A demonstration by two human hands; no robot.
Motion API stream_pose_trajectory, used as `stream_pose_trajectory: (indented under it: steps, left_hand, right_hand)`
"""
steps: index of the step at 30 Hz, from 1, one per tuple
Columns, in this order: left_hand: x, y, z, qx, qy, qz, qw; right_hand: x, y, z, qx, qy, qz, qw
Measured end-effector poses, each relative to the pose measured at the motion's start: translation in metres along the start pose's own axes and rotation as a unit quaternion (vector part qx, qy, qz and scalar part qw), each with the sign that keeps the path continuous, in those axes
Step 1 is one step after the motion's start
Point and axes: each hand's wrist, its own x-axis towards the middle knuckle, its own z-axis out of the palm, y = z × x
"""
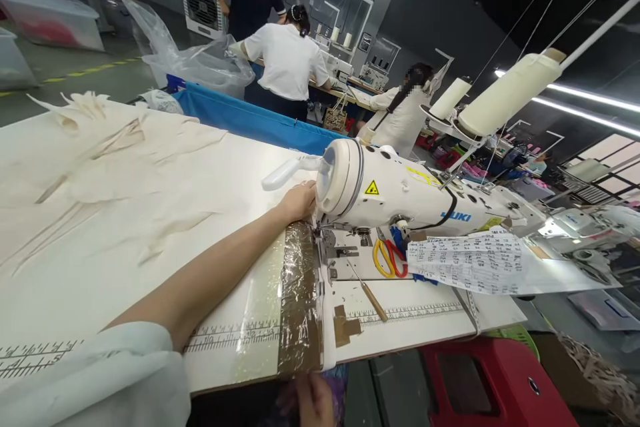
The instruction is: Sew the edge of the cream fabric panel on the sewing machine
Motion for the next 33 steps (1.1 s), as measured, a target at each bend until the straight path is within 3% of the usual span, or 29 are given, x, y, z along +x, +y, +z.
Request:
stream_pose_trajectory:
  steps: [22, 25, 30, 33]
  left_hand:
    - [-0.015, 0.006, -0.005, 0.013, -0.045, 0.026, 0.999]
    - [-0.015, 0.007, -0.005, 0.007, -0.045, 0.014, 0.999]
    - [-0.021, 0.011, -0.011, -0.012, -0.041, -0.008, 0.999]
    - [-0.036, 0.004, -0.028, -0.025, -0.027, -0.030, 0.999]
  right_hand:
    - [0.005, 0.006, -0.018, -0.107, -0.045, 0.042, 0.992]
    - [0.005, -0.001, -0.019, -0.145, -0.036, 0.007, 0.989]
    - [-0.010, -0.026, -0.031, -0.235, 0.076, -0.125, 0.961]
    - [-0.026, -0.055, -0.048, -0.245, 0.061, -0.153, 0.956]
